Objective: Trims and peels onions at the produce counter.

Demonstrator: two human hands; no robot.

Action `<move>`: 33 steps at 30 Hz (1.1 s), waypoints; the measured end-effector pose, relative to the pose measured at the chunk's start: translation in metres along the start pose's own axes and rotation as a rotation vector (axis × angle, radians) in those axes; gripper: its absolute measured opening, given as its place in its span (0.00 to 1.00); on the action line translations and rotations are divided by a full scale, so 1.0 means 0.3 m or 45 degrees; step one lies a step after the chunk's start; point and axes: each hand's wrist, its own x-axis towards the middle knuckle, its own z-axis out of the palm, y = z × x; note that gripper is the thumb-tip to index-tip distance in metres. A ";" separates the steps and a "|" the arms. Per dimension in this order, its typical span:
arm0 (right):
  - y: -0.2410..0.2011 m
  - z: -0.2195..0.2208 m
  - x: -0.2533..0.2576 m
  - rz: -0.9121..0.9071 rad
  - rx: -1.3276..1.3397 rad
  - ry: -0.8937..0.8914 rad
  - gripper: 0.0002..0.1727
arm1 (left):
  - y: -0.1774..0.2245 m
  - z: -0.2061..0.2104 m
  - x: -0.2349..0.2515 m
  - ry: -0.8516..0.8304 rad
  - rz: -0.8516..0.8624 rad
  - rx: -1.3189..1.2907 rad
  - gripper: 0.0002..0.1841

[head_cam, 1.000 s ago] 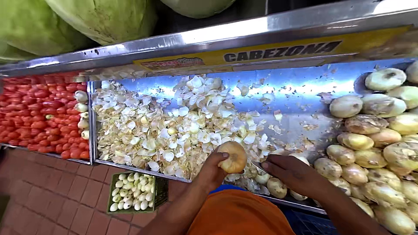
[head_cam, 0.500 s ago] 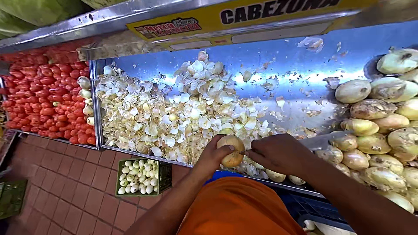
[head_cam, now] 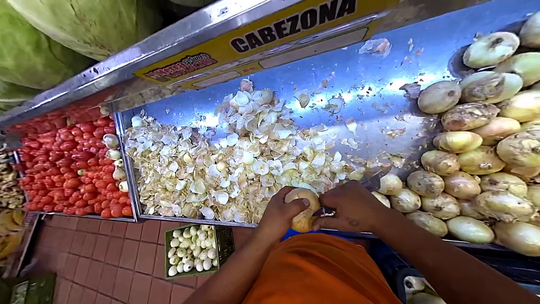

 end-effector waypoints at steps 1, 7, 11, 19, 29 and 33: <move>-0.001 0.004 -0.004 -0.013 -0.051 0.064 0.43 | 0.003 0.005 0.002 0.001 0.014 0.058 0.25; 0.029 0.017 -0.007 -0.225 -0.159 0.240 0.38 | 0.004 0.017 0.016 -0.005 -0.010 0.152 0.25; 0.036 0.016 0.004 -0.222 -0.197 0.433 0.35 | 0.009 0.027 0.031 0.055 -0.083 -0.101 0.25; -0.031 0.072 -0.014 -0.284 -0.140 0.339 0.37 | 0.079 -0.069 0.093 0.327 -0.187 -0.598 0.24; -0.029 -0.104 0.028 0.193 0.285 -0.315 0.18 | 0.116 -0.116 0.065 0.248 0.071 -0.327 0.25; -0.038 -0.128 0.102 0.278 0.256 -0.327 0.22 | 0.117 -0.089 0.054 0.225 0.131 -0.282 0.23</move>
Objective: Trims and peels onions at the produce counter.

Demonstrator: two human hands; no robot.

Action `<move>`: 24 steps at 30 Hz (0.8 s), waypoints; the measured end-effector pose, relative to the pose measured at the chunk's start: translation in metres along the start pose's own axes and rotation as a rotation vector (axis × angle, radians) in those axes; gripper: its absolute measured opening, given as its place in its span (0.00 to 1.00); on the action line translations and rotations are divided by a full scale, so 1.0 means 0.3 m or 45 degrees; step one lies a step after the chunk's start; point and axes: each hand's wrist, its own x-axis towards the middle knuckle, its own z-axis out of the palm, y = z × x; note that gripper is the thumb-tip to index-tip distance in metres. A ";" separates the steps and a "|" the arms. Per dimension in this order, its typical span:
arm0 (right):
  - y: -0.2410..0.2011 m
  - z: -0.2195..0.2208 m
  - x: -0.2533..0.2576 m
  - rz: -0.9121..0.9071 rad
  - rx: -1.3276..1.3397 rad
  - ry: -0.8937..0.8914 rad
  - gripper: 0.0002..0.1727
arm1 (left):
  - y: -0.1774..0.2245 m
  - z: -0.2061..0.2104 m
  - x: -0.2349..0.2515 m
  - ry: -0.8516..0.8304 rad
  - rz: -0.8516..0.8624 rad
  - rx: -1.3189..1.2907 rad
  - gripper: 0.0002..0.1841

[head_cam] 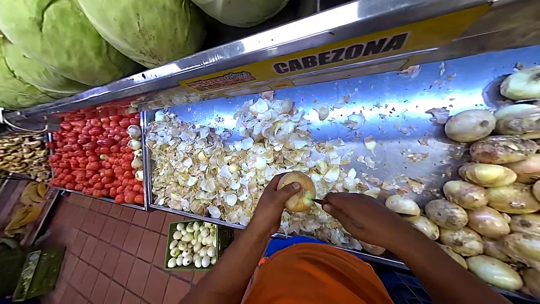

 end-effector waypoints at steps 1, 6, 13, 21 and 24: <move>-0.009 -0.009 0.016 0.066 -0.019 -0.050 0.25 | 0.000 0.004 -0.003 -0.013 0.009 0.016 0.24; -0.038 -0.031 0.064 0.236 -0.255 -0.196 0.42 | -0.002 0.018 -0.017 -0.026 0.038 0.145 0.27; 0.003 0.048 0.096 -0.077 -0.360 0.149 0.43 | -0.031 0.059 -0.022 0.065 0.033 0.215 0.25; -0.056 0.160 0.072 -0.271 -0.309 -0.150 0.39 | 0.010 0.014 0.116 0.301 -0.139 -0.171 0.26; -0.005 0.161 0.078 0.062 -0.205 -0.282 0.25 | 0.088 -0.029 0.090 0.217 -0.176 -0.218 0.28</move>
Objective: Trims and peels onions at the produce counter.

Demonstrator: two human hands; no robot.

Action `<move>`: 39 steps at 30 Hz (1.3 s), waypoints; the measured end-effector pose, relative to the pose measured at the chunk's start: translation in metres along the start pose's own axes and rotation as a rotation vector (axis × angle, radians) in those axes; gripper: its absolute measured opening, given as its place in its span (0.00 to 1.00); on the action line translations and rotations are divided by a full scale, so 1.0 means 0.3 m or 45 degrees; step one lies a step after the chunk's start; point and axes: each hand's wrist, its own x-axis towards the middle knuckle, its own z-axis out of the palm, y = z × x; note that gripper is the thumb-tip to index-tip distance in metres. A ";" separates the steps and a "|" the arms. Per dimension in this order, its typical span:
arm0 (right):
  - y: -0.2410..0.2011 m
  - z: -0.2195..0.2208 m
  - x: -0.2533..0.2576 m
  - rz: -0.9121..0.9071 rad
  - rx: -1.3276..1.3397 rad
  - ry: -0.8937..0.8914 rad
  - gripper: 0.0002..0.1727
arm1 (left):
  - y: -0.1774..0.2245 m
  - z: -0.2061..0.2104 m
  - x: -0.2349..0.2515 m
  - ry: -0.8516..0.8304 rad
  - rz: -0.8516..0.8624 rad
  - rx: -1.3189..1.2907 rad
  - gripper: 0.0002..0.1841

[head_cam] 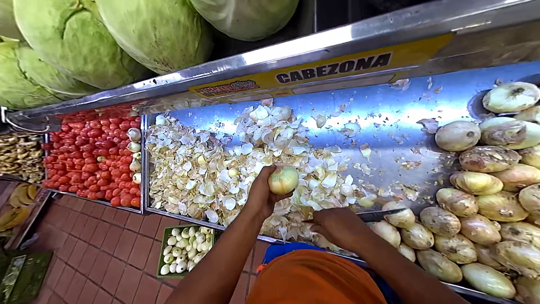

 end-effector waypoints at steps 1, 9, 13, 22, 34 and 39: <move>0.021 -0.008 -0.002 0.061 0.054 0.001 0.22 | 0.007 -0.009 -0.016 -0.011 0.006 0.033 0.27; -0.001 -0.155 -0.058 0.022 -0.041 0.507 0.35 | -0.065 -0.006 -0.054 -0.163 0.248 0.379 0.22; -0.039 -0.149 -0.023 0.075 -0.203 0.559 0.41 | -0.077 0.012 -0.087 -0.102 0.314 0.545 0.20; -0.097 -0.017 -0.011 -0.033 -0.278 0.397 0.40 | -0.102 -0.004 -0.069 0.043 0.281 0.508 0.24; -0.005 -0.117 -0.055 0.241 0.959 0.050 0.29 | -0.135 -0.043 -0.072 -0.205 0.402 0.309 0.22; 0.003 -0.115 -0.036 0.244 1.126 -0.019 0.28 | -0.128 -0.048 -0.084 -0.246 0.476 0.443 0.24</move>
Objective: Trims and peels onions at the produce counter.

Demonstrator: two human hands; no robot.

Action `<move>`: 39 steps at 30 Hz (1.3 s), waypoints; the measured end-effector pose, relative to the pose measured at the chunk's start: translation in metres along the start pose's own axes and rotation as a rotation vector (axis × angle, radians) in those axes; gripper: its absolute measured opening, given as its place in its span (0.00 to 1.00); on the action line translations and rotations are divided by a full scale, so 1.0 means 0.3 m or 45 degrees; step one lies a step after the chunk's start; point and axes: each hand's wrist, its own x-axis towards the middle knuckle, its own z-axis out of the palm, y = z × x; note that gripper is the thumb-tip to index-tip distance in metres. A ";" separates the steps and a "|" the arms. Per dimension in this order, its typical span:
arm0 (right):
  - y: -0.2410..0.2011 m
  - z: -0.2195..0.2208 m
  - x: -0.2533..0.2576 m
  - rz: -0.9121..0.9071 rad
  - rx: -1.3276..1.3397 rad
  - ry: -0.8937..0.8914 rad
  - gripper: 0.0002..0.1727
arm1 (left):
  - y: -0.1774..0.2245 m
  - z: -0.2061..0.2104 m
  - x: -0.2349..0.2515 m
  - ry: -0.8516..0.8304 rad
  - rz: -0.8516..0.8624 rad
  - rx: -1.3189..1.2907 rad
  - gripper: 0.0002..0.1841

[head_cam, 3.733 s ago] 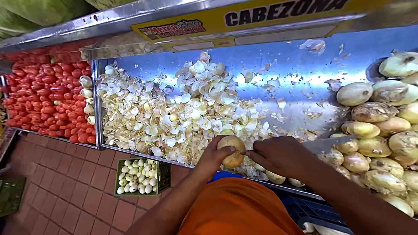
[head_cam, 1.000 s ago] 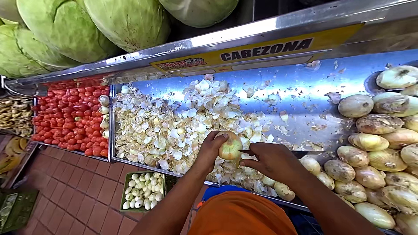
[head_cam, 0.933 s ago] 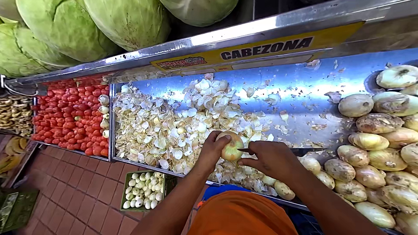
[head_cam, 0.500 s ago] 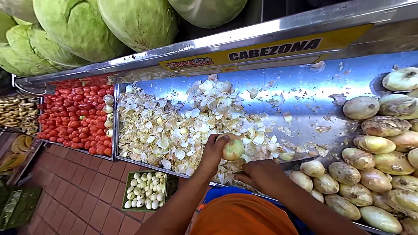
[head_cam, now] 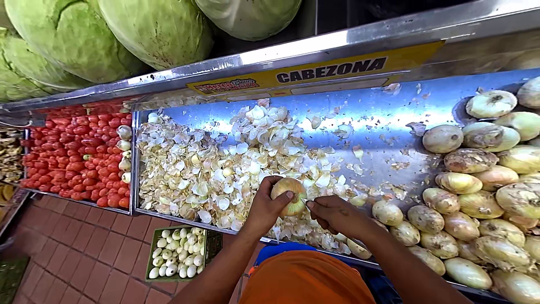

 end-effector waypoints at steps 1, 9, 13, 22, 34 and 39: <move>0.004 0.002 0.003 -0.008 0.030 0.000 0.28 | 0.005 0.000 -0.002 -0.027 -0.005 0.040 0.25; 0.030 -0.010 0.015 -0.115 0.110 -0.052 0.32 | -0.015 0.012 -0.011 -0.167 -0.038 0.309 0.44; 0.064 0.018 0.033 -0.119 -0.095 0.213 0.37 | -0.007 0.023 -0.015 -0.190 0.001 0.636 0.46; 0.130 0.128 0.026 -0.281 0.744 0.262 0.31 | 0.085 -0.007 0.038 -0.472 -0.089 0.719 0.46; 0.287 -0.046 0.093 0.066 -0.014 0.555 0.41 | 0.009 -0.032 0.002 -0.479 -0.287 -0.184 0.42; 0.348 -0.101 0.124 0.187 -0.320 0.324 0.28 | -0.002 -0.051 -0.016 -0.338 -0.333 -0.710 0.35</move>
